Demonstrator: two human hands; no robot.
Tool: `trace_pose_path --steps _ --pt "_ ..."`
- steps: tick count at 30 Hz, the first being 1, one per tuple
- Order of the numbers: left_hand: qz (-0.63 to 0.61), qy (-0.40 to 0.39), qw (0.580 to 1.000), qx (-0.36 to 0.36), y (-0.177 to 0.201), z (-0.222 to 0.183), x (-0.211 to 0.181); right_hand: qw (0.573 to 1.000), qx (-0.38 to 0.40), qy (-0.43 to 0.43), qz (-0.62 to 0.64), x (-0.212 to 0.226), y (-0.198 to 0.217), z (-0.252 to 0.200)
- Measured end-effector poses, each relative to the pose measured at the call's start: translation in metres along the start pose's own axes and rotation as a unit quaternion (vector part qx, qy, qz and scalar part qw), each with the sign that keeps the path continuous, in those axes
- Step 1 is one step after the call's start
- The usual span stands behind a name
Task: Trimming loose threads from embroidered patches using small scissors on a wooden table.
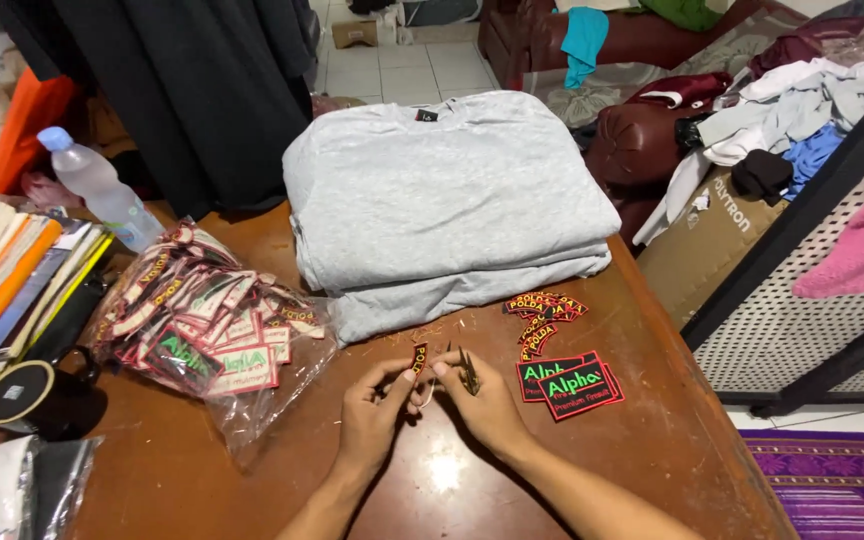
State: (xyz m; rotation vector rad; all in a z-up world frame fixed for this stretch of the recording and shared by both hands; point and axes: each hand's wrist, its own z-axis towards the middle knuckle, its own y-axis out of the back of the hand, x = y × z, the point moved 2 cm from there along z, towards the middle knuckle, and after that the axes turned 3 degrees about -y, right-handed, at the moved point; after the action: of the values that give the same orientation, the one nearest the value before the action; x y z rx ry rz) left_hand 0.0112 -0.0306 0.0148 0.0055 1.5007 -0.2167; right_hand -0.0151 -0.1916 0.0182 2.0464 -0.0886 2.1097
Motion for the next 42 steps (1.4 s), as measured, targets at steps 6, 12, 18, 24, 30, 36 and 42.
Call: trace_pose_path --steps 6,12,18,24,30,36,42 --pt "-0.039 0.035 0.997 0.056 0.001 -0.001 0.004 0.998 0.055 -0.015 -0.003 -0.012 0.014 0.011" --pt "0.030 0.027 0.998 0.044 0.003 0.001 0.004 0.993 0.086 -0.016 0.083 -0.006 0.013 0.008" --pt "-0.025 0.001 0.999 0.033 0.001 0.001 0.011 0.989 0.015 -0.034 0.141 -0.037 0.010 0.015" --pt "-0.024 -0.047 0.997 0.050 0.003 -0.001 0.013 0.989 -0.019 -0.014 0.144 -0.039 0.010 0.015" --pt "-0.042 -0.047 0.998 0.030 0.008 0.004 0.014 0.988 -0.091 0.010 0.126 -0.049 0.010 0.018" --pt "0.112 -0.157 0.981 0.020 0.018 0.002 -0.015 0.990 -0.116 0.036 0.067 -0.047 0.017 0.024" --pt "0.180 -0.155 0.971 0.007 0.020 -0.003 -0.005 0.998 -0.049 0.026 0.015 -0.018 0.014 0.011"
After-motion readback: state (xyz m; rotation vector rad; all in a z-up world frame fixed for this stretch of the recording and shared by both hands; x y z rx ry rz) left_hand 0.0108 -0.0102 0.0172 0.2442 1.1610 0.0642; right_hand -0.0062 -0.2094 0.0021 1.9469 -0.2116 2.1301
